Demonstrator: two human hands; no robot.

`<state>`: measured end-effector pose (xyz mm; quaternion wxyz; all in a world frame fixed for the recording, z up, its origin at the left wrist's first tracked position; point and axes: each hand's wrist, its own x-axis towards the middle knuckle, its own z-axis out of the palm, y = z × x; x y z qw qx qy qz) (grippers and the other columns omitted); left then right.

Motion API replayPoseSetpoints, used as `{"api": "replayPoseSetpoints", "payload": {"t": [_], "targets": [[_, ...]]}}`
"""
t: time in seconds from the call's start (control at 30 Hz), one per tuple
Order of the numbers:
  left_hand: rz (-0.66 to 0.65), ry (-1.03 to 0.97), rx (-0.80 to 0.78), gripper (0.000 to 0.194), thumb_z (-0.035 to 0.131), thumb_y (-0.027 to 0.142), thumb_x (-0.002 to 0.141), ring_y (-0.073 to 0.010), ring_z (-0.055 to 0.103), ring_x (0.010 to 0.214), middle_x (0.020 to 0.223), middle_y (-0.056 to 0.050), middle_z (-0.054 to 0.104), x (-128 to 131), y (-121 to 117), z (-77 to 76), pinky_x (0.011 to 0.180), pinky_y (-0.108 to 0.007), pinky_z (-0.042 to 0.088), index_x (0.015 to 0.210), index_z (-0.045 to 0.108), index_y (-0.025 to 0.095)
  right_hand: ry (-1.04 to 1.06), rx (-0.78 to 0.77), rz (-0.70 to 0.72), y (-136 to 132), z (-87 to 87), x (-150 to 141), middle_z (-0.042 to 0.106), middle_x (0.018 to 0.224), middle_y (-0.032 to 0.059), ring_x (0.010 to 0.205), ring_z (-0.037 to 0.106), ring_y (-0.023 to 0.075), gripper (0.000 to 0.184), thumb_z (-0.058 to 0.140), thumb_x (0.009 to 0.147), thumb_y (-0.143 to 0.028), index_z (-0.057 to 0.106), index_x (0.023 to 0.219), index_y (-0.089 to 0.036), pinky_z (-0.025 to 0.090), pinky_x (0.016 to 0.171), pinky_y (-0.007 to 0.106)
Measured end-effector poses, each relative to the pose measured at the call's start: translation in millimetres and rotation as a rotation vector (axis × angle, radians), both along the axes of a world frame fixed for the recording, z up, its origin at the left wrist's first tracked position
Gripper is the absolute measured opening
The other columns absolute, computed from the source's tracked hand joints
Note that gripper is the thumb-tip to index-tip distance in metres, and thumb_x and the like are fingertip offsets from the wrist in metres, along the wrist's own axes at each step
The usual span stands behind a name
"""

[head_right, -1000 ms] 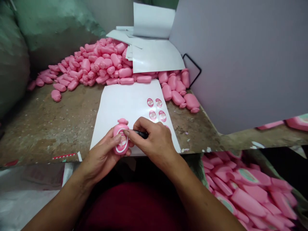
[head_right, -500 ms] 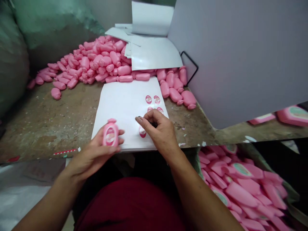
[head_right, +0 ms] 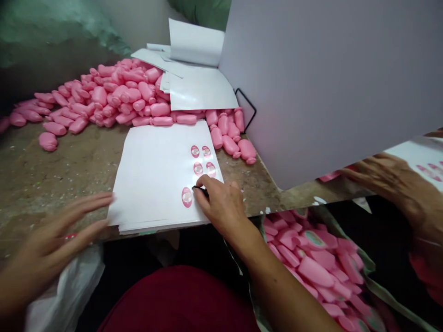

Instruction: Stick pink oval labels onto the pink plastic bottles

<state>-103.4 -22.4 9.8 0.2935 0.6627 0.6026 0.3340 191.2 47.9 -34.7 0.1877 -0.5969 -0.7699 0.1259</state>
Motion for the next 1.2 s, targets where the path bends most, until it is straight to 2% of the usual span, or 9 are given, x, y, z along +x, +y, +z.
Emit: {"api": "replayPoseSetpoints", "payload": {"t": [0.13, 0.27, 0.47, 0.63, 0.73, 0.87, 1.0, 1.1, 1.2], "targets": [[-0.421, 0.113, 0.098, 0.031, 0.059, 0.032, 0.091, -0.0323, 0.056, 0.128, 0.133, -0.011, 0.067, 78, 48, -30.9, 0.110, -0.054, 0.041, 0.119, 0.071, 0.024, -0.060, 0.047, 0.013, 1, -5.4, -2, 0.079, 0.088, 0.0058, 0.071, 0.066, 0.0216, 0.016, 0.054, 0.093, -0.028, 0.068, 0.093, -0.020, 0.030, 0.069, 0.034], [-0.571, 0.306, 0.094, 0.041, 0.058, 0.035, 0.092, -0.0376, 0.044, 0.138, 0.146, -0.014, 0.057, 101, 58, -49.4, 0.111, -0.058, 0.035, 0.132, 0.063, 0.024, -0.080, 0.074, 0.026, -2, -6.1, -2, 0.078, 0.084, 0.0047, 0.069, 0.066, 0.0208, 0.012, 0.058, 0.093, -0.026, 0.067, 0.092, -0.019, 0.027, 0.069, 0.034], [-0.560, 0.358, 0.088, 0.045, 0.055, 0.040, 0.094, -0.0382, 0.039, 0.140, 0.154, -0.014, 0.047, 94, 52, -55.7, 0.110, -0.059, 0.031, 0.137, 0.058, 0.027, -0.118, 0.126, 0.013, -5, -6.8, -6, 0.078, 0.083, 0.0051, 0.064, 0.063, 0.0197, 0.014, 0.057, 0.093, -0.027, 0.068, 0.091, -0.019, 0.026, 0.069, 0.034], [-0.552, 0.316, 0.097, 0.041, 0.058, 0.040, 0.093, -0.0375, 0.040, 0.139, 0.153, -0.013, 0.049, 95, 54, -57.8, 0.111, -0.059, 0.031, 0.133, 0.060, 0.029, 0.005, 0.001, 0.008, 1, -4.6, -4, 0.077, 0.082, 0.0039, 0.069, 0.065, 0.0205, 0.015, 0.056, 0.093, -0.029, 0.068, 0.090, -0.021, 0.032, 0.069, 0.033], [-0.520, 0.227, 0.111, 0.041, 0.064, 0.042, 0.089, -0.0360, 0.046, 0.135, 0.146, -0.016, 0.055, 92, 55, -56.9, 0.110, -0.057, 0.035, 0.126, 0.062, 0.023, 0.060, -0.043, 0.017, 3, -2.3, 1, 0.077, 0.082, 0.0032, 0.070, 0.066, 0.0202, 0.015, 0.055, 0.092, -0.030, 0.067, 0.089, -0.022, 0.034, 0.069, 0.032], [-0.442, 0.063, 0.077, 0.031, 0.060, 0.036, 0.092, -0.0310, 0.054, 0.130, 0.139, -0.015, 0.060, 87, 57, -54.0, 0.108, -0.053, 0.040, 0.120, 0.062, 0.023, -0.040, 0.007, 0.013, 2, -2.0, 1, 0.078, 0.084, 0.0054, 0.069, 0.065, 0.0208, 0.017, 0.055, 0.092, -0.031, 0.068, 0.088, -0.021, 0.031, 0.070, 0.034], [-0.390, 0.012, 0.051, 0.042, 0.062, 0.027, 0.090, -0.0304, 0.054, 0.132, 0.140, -0.016, 0.059, 86, 59, -54.0, 0.110, -0.052, 0.041, 0.131, 0.054, 0.021, -0.067, 0.006, -0.002, 4, -3.3, -4, 0.075, 0.079, 0.0056, 0.065, 0.060, 0.0192, 0.020, 0.060, 0.089, -0.037, 0.066, 0.080, -0.020, 0.030, 0.071, 0.035], [-0.357, 0.000, 0.037, 0.053, 0.065, 0.025, 0.088, -0.0310, 0.054, 0.132, 0.142, -0.017, 0.057, 87, 58, -55.3, 0.111, -0.052, 0.041, 0.139, 0.048, 0.021, 0.116, -0.098, -0.046, 10, 0.6, -3, 0.068, 0.069, 0.0022, 0.061, 0.054, 0.0165, 0.023, 0.063, 0.085, -0.038, 0.061, 0.070, -0.020, 0.034, 0.068, 0.033], [-0.345, 0.053, -0.011, 0.063, 0.066, 0.025, 0.087, -0.0345, 0.052, 0.134, 0.146, -0.022, 0.052, 88, 51, -57.0, 0.112, -0.055, 0.042, 0.144, 0.043, 0.017, 0.508, -0.277, -0.072, 14, 9.7, 7, 0.056, 0.061, -0.0013, 0.059, 0.050, 0.0147, 0.033, 0.065, 0.080, -0.047, 0.054, 0.063, -0.021, 0.036, 0.057, 0.028]]}}
